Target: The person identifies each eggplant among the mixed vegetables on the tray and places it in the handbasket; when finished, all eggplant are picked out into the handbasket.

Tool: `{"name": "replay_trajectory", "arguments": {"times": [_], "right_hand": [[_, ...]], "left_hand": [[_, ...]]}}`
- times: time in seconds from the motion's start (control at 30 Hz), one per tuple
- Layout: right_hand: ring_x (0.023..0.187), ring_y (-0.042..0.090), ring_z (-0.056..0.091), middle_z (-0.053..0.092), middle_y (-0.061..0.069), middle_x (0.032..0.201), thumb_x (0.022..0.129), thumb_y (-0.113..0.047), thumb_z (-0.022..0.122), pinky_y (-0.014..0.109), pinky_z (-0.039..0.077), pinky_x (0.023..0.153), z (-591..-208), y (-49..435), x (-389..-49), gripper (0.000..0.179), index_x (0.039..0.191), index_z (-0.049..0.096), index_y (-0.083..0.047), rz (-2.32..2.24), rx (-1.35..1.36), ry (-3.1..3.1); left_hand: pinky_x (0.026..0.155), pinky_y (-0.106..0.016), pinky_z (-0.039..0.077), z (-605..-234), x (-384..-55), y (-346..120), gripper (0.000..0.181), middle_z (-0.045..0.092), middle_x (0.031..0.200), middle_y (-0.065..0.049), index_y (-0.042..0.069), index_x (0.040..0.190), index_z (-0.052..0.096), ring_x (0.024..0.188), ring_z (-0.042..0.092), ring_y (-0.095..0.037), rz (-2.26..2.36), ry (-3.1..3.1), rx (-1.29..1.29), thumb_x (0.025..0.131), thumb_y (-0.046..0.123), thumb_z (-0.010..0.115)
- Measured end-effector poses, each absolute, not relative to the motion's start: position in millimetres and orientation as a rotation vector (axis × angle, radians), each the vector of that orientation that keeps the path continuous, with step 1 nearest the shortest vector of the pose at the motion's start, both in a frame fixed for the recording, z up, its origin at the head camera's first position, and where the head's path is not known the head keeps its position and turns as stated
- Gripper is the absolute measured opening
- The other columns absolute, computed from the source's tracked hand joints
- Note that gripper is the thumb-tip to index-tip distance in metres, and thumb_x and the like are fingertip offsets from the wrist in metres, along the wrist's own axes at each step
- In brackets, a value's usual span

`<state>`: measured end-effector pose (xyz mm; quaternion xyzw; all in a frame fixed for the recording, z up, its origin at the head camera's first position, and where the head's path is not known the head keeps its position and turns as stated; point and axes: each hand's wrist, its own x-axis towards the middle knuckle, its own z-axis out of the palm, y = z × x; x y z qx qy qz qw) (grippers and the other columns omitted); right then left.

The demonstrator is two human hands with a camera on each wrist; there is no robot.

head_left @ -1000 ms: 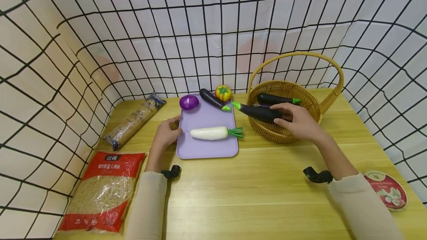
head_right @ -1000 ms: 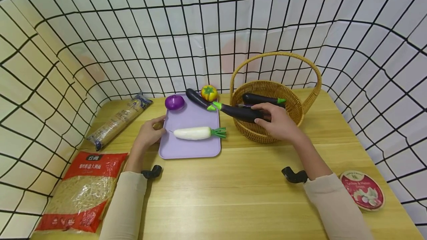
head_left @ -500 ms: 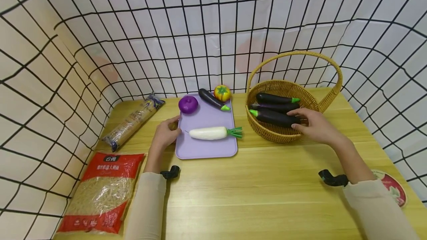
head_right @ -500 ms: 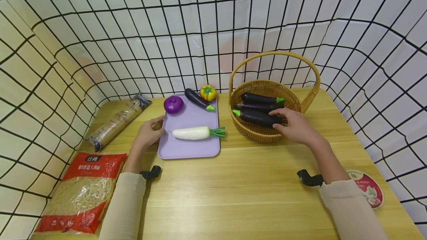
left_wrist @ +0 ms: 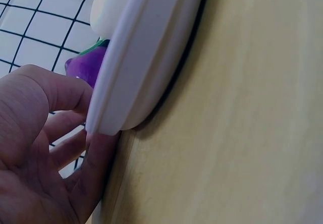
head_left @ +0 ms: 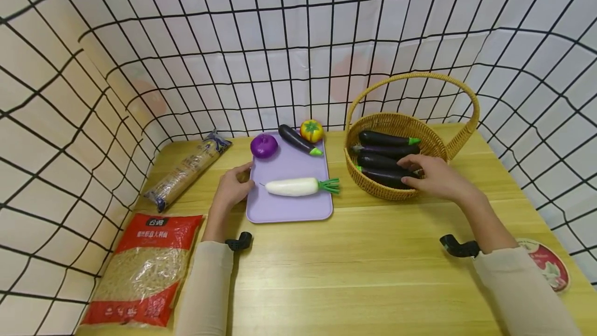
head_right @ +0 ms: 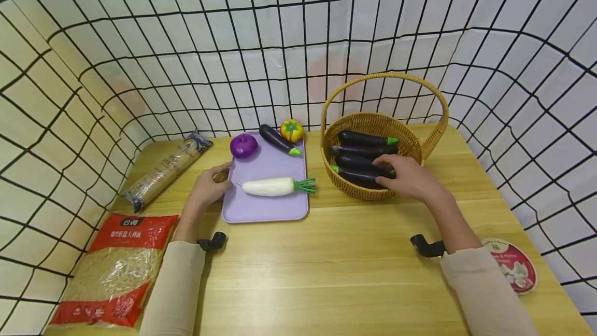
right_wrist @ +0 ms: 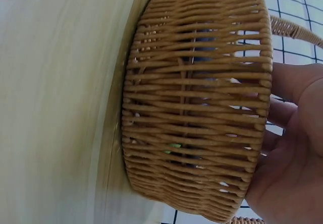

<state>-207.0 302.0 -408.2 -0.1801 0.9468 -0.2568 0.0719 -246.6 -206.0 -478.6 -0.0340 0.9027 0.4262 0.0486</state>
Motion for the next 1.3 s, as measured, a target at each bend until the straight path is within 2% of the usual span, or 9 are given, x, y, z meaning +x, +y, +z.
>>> {"name": "replay_trajectory", "arguments": {"times": [0.13, 0.27, 0.47, 0.6, 0.7, 0.93, 1.3], "right_hand": [[0.126, 0.044, 0.059, 0.060, 0.024, 0.140, 0.102, -0.028, 0.065, 0.063, 0.048, 0.103, -406.0, 296.3, -205.2, 0.049, 0.142, 0.055, -0.003, -0.850, -0.526, 2.862], [0.123, 0.041, 0.060, 0.061, 0.022, 0.138, 0.103, -0.035, 0.062, 0.061, 0.049, 0.101, -402.9, 284.4, -204.2, 0.050, 0.144, 0.055, -0.008, -0.967, -0.494, 2.882], [0.121, 0.028, 0.064, 0.063, 0.013, 0.137, 0.102, -0.034, 0.064, 0.041, 0.055, 0.100, -400.8, 251.2, -209.0, 0.044, 0.140, 0.058, -0.014, -1.221, -0.458, 2.843], [0.123, 0.027, 0.063, 0.063, 0.012, 0.137, 0.102, -0.034, 0.063, 0.033, 0.054, 0.101, -400.6, 226.6, -214.5, 0.044, 0.140, 0.058, -0.012, -1.357, -0.494, 2.785], [0.125, 0.028, 0.061, 0.063, 0.013, 0.137, 0.102, -0.034, 0.063, 0.038, 0.053, 0.104, -402.2, 208.2, -220.1, 0.046, 0.140, 0.057, -0.009, -1.438, -0.523, 2.722], [0.132, 0.029, 0.059, 0.058, 0.011, 0.145, 0.102, -0.030, 0.065, 0.050, 0.052, 0.107, -410.9, 165.3, -237.0, 0.045, 0.143, 0.055, -0.013, -1.493, -0.514, 2.587], [0.140, 0.036, 0.051, 0.052, 0.015, 0.152, 0.100, -0.030, 0.067, 0.052, 0.050, 0.109, -424.3, 123.0, -260.7, 0.055, 0.147, 0.051, -0.009, -1.516, -0.404, 2.568]], "left_hand": [[0.124, -0.051, 0.031, -479.1, -246.9, -205.9, 0.065, 0.055, 0.152, -0.014, 0.021, 0.152, 0.053, 0.150, 0.038, -0.034, 1.307, 2.755, -0.096, 0.088, 0.017, 0.064], [0.123, -0.051, 0.032, -479.5, -246.6, -205.5, 0.065, 0.055, 0.151, -0.014, 0.021, 0.153, 0.052, 0.150, 0.039, -0.034, 1.305, 2.755, -0.097, 0.089, 0.017, 0.064], [0.122, -0.051, 0.034, -479.8, -246.2, -206.3, 0.065, 0.055, 0.152, -0.013, 0.021, 0.152, 0.053, 0.149, 0.039, -0.033, 1.311, 2.753, -0.109, 0.089, 0.017, 0.065], [0.123, -0.051, 0.033, -480.8, -246.6, -206.8, 0.064, 0.054, 0.153, -0.014, 0.021, 0.152, 0.053, 0.150, 0.039, -0.033, 1.311, 2.754, -0.107, 0.089, 0.017, 0.064], [0.123, -0.051, 0.032, -480.7, -247.1, -207.0, 0.065, 0.054, 0.153, -0.014, 0.021, 0.153, 0.052, 0.150, 0.038, -0.034, 1.304, 2.755, -0.103, 0.089, 0.017, 0.064], [0.123, -0.051, 0.032, -479.8, -248.0, -206.8, 0.066, 0.054, 0.153, -0.013, 0.022, 0.152, 0.053, 0.150, 0.038, -0.034, 1.287, 2.766, -0.099, 0.088, 0.018, 0.064], [0.124, -0.051, 0.031, -480.4, -248.1, -207.3, 0.066, 0.051, 0.156, -0.013, 0.021, 0.152, 0.053, 0.152, 0.036, -0.035, 1.283, 2.766, -0.093, 0.088, 0.018, 0.064]]}}
